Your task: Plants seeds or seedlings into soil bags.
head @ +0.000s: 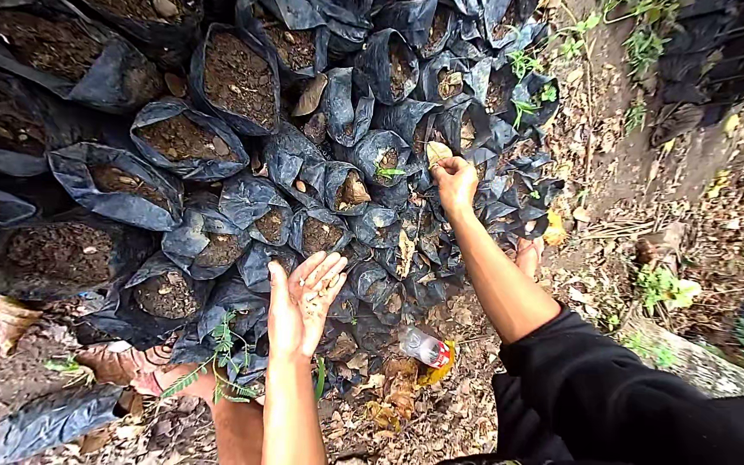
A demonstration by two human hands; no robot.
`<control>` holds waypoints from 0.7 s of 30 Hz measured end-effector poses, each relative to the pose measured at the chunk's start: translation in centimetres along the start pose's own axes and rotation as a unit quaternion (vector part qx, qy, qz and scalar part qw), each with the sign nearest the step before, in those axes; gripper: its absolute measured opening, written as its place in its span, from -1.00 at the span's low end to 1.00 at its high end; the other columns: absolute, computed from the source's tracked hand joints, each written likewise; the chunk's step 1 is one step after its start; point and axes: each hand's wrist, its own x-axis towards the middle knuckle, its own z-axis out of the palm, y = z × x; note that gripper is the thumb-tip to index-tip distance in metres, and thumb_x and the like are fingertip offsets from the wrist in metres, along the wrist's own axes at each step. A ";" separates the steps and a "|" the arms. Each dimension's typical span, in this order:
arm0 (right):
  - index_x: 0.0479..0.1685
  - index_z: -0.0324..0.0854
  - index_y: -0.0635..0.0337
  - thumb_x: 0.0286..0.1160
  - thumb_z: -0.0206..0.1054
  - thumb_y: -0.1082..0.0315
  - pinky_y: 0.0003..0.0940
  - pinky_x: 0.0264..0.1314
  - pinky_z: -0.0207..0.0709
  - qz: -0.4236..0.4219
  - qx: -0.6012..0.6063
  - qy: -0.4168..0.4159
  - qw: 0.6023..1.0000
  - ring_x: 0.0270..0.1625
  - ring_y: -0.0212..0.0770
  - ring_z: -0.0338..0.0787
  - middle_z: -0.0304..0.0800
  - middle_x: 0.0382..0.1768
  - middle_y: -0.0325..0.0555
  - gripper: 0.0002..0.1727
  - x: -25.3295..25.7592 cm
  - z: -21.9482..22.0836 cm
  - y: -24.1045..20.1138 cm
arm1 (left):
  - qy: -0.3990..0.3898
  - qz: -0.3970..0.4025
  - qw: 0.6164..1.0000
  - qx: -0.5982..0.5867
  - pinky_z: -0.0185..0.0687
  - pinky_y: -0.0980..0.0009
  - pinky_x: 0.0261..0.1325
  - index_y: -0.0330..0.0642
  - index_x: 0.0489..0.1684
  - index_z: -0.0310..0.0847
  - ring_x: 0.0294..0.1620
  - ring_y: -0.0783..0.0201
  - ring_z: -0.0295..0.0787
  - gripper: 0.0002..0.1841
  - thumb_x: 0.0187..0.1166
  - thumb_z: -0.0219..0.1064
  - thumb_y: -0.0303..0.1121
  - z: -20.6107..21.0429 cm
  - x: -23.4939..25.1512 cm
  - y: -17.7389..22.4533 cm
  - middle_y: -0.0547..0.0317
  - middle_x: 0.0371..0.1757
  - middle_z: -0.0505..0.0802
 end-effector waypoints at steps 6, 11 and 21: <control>-0.03 0.81 0.16 0.52 0.35 0.29 0.12 0.21 0.60 0.011 -0.126 0.043 0.991 0.07 0.04 0.86 0.90 -0.08 0.03 -0.79 -0.5 0.8 -0.8 | 0.003 -0.001 1.000 -0.008 0.61 0.02 0.53 -0.33 0.55 0.43 0.45 -0.09 0.73 -0.04 0.75 -0.56 0.35 0.0 -0.1 0.2 -0.25 0.39 0.77; 0.00 0.83 0.13 0.54 0.38 0.29 0.14 0.34 0.54 0.071 -0.107 0.046 0.991 0.22 0.10 0.81 0.89 0.04 0.08 -0.79 -1.0 1.2 -1.8 | 0.004 -0.002 1.000 -0.007 0.61 0.03 0.53 -0.33 0.54 0.43 0.45 -0.08 0.73 -0.05 0.76 -0.56 0.33 0.0 -0.1 0.6 -0.24 0.39 0.78; 0.04 0.80 0.12 0.58 0.30 0.33 0.06 0.29 0.60 0.229 -0.077 0.088 0.966 0.31 0.07 0.78 0.84 0.15 0.11 -0.78 -1.3 3.4 -4.4 | -0.015 -0.007 1.000 -0.004 0.61 0.02 0.54 -0.34 0.54 0.42 0.48 -0.10 0.70 -0.07 0.76 -0.52 0.33 -0.1 -0.1 0.9 -0.26 0.42 0.75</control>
